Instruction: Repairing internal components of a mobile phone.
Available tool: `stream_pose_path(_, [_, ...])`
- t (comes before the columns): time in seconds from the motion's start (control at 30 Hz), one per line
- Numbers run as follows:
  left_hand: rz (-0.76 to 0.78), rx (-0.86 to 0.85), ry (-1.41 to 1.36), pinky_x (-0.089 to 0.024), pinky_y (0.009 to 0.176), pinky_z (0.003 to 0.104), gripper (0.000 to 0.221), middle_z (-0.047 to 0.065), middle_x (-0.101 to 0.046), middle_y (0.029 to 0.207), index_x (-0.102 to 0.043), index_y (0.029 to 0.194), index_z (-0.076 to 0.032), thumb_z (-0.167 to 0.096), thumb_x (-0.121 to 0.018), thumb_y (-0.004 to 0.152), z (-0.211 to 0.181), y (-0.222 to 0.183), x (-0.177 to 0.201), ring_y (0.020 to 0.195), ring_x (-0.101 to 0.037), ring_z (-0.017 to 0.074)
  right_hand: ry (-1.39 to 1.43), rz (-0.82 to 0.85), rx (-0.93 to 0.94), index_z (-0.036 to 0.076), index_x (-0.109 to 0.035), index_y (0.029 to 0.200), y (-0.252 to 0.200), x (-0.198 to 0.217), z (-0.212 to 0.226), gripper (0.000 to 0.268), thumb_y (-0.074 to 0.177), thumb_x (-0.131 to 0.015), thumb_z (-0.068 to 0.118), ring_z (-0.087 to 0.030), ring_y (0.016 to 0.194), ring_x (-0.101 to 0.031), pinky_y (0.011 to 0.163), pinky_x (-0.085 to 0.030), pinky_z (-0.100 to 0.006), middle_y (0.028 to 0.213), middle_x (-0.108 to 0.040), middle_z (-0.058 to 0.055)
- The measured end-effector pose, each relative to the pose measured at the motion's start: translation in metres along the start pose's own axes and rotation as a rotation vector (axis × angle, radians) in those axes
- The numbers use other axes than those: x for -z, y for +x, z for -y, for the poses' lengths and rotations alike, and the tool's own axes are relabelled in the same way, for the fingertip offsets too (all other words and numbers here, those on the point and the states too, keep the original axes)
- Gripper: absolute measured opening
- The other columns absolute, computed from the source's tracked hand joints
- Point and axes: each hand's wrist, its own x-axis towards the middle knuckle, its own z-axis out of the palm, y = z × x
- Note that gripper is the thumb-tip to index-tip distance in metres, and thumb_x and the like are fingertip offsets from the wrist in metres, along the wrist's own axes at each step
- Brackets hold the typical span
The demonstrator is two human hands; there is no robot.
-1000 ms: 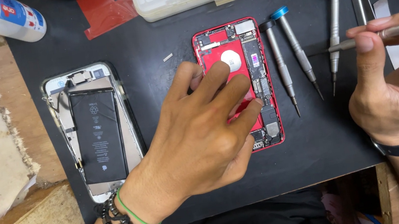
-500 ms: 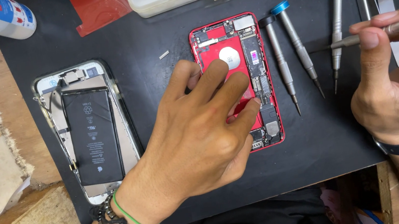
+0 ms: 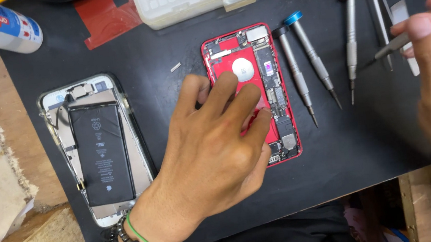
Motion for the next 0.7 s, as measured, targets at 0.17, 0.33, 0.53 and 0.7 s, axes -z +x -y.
stream_pose_path(0.17, [0.007, 0.005, 0.010, -0.034, 0.071, 0.044, 0.026, 0.007, -0.047, 0.084, -0.060, 0.081, -0.005, -0.018, -0.081, 0.075, 0.000, 0.000, 0.001, 0.084, -0.045, 0.0306, -0.016, 0.099, -0.123, -0.002, -0.056, 0.149, 0.023, 0.019, 0.014, 0.032, 0.125, -0.073, 0.009, -0.016, 0.098, -0.061, 0.084, -0.046, -0.025, 0.123, -0.062, -0.013])
stream_pose_path(0.33, [-0.008, 0.002, -0.014, -0.035, 0.071, 0.045, 0.026, 0.007, -0.045, 0.082, -0.059, 0.079, -0.004, -0.017, -0.080, 0.075, 0.001, 0.000, 0.001, 0.082, -0.043, 0.0312, -0.103, 0.224, -0.099, 0.002, -0.063, 0.148, 0.031, 0.016, 0.030, 0.051, 0.101, -0.081, -0.003, -0.017, 0.076, -0.068, 0.052, -0.045, -0.024, 0.099, -0.066, -0.014])
stream_pose_path(0.53, [-0.024, 0.004, -0.067, -0.031, 0.071, 0.045, 0.018, 0.005, -0.040, 0.081, -0.051, 0.070, -0.007, -0.013, -0.069, 0.071, 0.004, -0.002, 0.001, 0.080, -0.043, 0.0306, -0.367, 0.193, 0.115, 0.004, -0.075, 0.148, 0.024, 0.012, 0.020, 0.042, 0.106, -0.082, 0.003, -0.015, 0.066, -0.062, 0.074, -0.049, -0.032, 0.099, -0.073, 0.000])
stream_pose_path(0.7, [-0.039, -0.014, -0.081, -0.030, 0.069, 0.045, 0.020, 0.005, -0.040, 0.080, -0.052, 0.067, -0.007, -0.013, -0.070, 0.071, 0.006, -0.004, 0.001, 0.081, -0.043, 0.0306, -0.245, 0.196, 0.097, -0.006, -0.065, 0.152, 0.018, 0.008, 0.018, 0.048, 0.107, -0.080, -0.004, -0.021, 0.087, -0.067, 0.059, -0.043, -0.032, 0.114, -0.070, -0.020])
